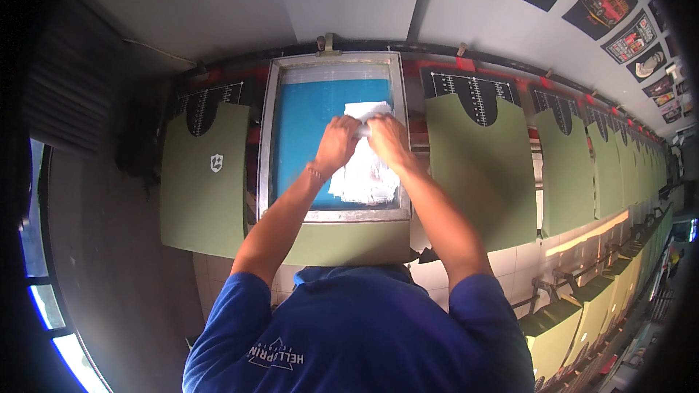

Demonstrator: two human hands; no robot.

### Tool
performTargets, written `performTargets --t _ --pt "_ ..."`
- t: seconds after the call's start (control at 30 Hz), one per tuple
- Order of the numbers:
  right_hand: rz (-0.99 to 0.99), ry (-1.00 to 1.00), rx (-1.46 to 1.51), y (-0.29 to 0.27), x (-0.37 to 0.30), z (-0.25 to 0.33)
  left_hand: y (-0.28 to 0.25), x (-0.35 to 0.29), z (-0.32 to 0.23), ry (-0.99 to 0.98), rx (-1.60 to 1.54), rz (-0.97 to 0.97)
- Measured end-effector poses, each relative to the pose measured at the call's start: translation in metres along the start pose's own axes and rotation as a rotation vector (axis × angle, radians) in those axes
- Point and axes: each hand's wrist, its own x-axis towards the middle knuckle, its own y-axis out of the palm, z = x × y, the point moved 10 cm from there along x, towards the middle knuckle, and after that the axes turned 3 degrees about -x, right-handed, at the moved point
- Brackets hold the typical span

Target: The person uses a squeegee to spread white ink across a screen printing frame placed over a garment. They repeatedly pull the ink from the top to the bottom of the frame to ensure even coverage on the fabric below.

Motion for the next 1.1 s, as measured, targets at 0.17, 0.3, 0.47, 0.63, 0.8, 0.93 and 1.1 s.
performTargets --t 0.17,0.3,0.47,0.63,0.8,0.93,1.1 --pt "-0.025 0.010 0.087 -0.010 -0.098 0.037 -0.001 -0.088 -0.054 -0.044 0.011 0.100" --pt "0.006 0.041 0.143 -0.001 -0.143 0.056 0.003 -0.133 -0.073 -0.055 -0.064 0.057" --pt "-0.146 0.024 0.046 0.008 -0.107 0.035 0.025 -0.104 -0.039 -0.047 -0.006 0.070" --pt "-0.007 0.069 0.049 0.015 -0.009 -0.009 0.023 -0.010 0.005 0.002 -0.047 0.024" --pt "-0.097 -0.041 0.043 -0.018 -0.030 0.017 0.002 -0.025 -0.020 -0.011 -0.056 0.012" --pt "-0.021 -0.016 0.095 -0.016 -0.110 0.046 -0.001 -0.102 -0.065 -0.042 -0.052 0.045" --pt "0.019 0.048 0.157 -0.004 -0.176 0.070 0.006 -0.169 -0.090 -0.150 -0.135 0.097"
